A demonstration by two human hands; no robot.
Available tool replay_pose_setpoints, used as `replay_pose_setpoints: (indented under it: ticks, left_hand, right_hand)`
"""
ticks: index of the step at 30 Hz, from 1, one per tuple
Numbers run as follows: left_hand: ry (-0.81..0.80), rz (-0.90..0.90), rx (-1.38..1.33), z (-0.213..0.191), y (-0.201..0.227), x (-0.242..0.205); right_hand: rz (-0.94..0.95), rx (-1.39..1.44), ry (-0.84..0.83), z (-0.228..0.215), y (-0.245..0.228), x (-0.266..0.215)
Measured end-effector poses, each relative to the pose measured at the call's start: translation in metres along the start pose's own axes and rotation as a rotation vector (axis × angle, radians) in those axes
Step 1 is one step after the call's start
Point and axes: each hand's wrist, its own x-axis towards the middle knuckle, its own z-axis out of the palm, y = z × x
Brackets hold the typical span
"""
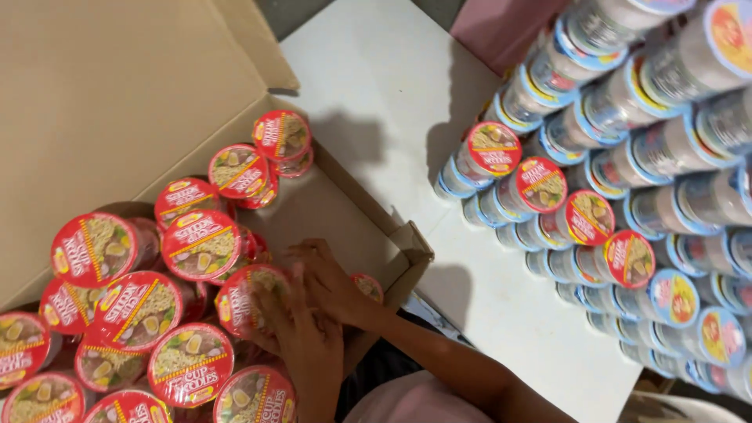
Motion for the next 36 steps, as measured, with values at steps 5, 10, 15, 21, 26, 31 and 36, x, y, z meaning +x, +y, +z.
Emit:
replay_pose_setpoints:
  ticks: [5, 10, 15, 21, 26, 31, 36]
  left_hand:
    - [0.067, 0.148, -0.058, -0.006, 0.026, -0.005]
    - [0.106, 0.368, -0.240, -0.002, 0.070, -0.010]
    - [-0.012, 0.480, -0.343, 0.018, 0.104, -0.011]
    - [-0.115, 0.544, -0.467, 0.048, 0.155, -0.025]
    - [-0.227, 0.631, -0.529, 0.068, 0.206, -0.049]
    - [-0.360, 0.726, -0.576, 0.091, 0.250, -0.075]
    - [-0.474, 0.797, -0.682, 0.117, 0.280, -0.095]
  right_hand:
    - [-0.037, 0.035, 0.158, -0.046, -0.043, -0.023]
    - [-0.050, -0.021, 0.317, -0.095, -0.064, -0.062]
    - [-0.028, -0.076, 0.474, -0.138, -0.078, -0.097]
    - [-0.016, -0.129, 0.593, -0.186, -0.072, -0.147]
    - [0.017, -0.189, 0.687, -0.227, -0.069, -0.195]
    - [0.105, -0.254, 0.816, -0.261, -0.064, -0.250]
    - [0.181, -0.328, 1.014, -0.287, -0.069, -0.292]
